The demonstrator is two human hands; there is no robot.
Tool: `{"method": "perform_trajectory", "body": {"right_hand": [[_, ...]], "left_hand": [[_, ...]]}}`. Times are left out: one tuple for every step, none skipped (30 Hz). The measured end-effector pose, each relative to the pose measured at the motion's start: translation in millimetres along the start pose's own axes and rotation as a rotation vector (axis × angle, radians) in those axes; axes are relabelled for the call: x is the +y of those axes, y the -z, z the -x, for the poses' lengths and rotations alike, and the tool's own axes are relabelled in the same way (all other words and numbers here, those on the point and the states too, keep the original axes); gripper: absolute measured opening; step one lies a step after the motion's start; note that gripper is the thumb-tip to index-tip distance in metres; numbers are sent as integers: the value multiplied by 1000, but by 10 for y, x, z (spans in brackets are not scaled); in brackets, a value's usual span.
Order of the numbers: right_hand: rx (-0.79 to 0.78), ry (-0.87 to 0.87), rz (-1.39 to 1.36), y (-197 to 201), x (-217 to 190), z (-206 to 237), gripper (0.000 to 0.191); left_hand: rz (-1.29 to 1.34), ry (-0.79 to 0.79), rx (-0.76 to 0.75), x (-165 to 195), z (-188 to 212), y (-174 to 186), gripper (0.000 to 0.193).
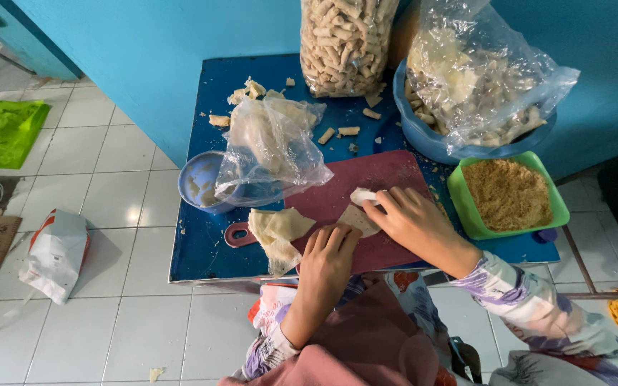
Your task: The person pinches off pieces of dough from a larger mass on a cutting board and rolls and shapes them by hand into small cylinders, placing the finished pieces onto the board and into a plastic bag. A container of brown crumbs and a bowl of dough sit on the blue work table.
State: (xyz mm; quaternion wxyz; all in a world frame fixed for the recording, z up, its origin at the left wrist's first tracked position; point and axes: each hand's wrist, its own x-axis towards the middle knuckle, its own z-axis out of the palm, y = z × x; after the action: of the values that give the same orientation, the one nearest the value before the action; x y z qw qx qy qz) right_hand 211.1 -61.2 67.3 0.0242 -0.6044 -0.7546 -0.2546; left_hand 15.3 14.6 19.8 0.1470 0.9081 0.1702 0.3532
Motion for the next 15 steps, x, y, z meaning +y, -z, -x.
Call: {"method": "perform_trajectory", "body": {"right_hand": [[22, 1, -18, 19, 12, 0, 37], [44, 2, -35, 40, 20, 3, 39], [64, 4, -54, 55, 20, 0, 41], [59, 20, -47, 59, -2, -8, 42], [54, 33, -42, 55, -41, -17, 43], [51, 44, -36, 47, -74, -23, 43], [56, 30, -41, 33, -89, -32, 41], [61, 17, -45, 11, -100, -43, 39], [64, 4, -50, -10, -103, -41, 37], [48, -15, -43, -25, -86, -21, 35], [31, -34, -37, -34, -50, 12, 33], [14, -52, -31, -55, -19, 35, 31], [22, -81, -14, -81, 21, 50, 29], [29, -111, 3, -103, 69, 74, 27], [35, -140, 19, -122, 105, 96, 25]], "left_hand": [[7, 2, 1, 1, -1, 1, 36], [15, 4, 2, 2, -4, 2, 36], [16, 3, 10, 2, -8, 3, 36], [18, 4, 15, 5, -7, 7, 36], [20, 4, 18, 9, -4, 12, 36], [26, 7, 14, 13, 1, 19, 37], [30, 7, 12, 15, 1, 23, 37], [35, 7, 11, 14, -1, 29, 38], [38, 6, 8, 16, -1, 34, 39], [42, 5, 5, 16, -1, 40, 39], [46, 6, 2, 20, -1, 45, 40], [43, 9, 1, 23, -1, 47, 40], [39, 10, 2, 23, -4, 48, 40], [36, 11, 2, 25, -3, 47, 39], [33, 10, 3, 26, 1, 47, 39]]}}
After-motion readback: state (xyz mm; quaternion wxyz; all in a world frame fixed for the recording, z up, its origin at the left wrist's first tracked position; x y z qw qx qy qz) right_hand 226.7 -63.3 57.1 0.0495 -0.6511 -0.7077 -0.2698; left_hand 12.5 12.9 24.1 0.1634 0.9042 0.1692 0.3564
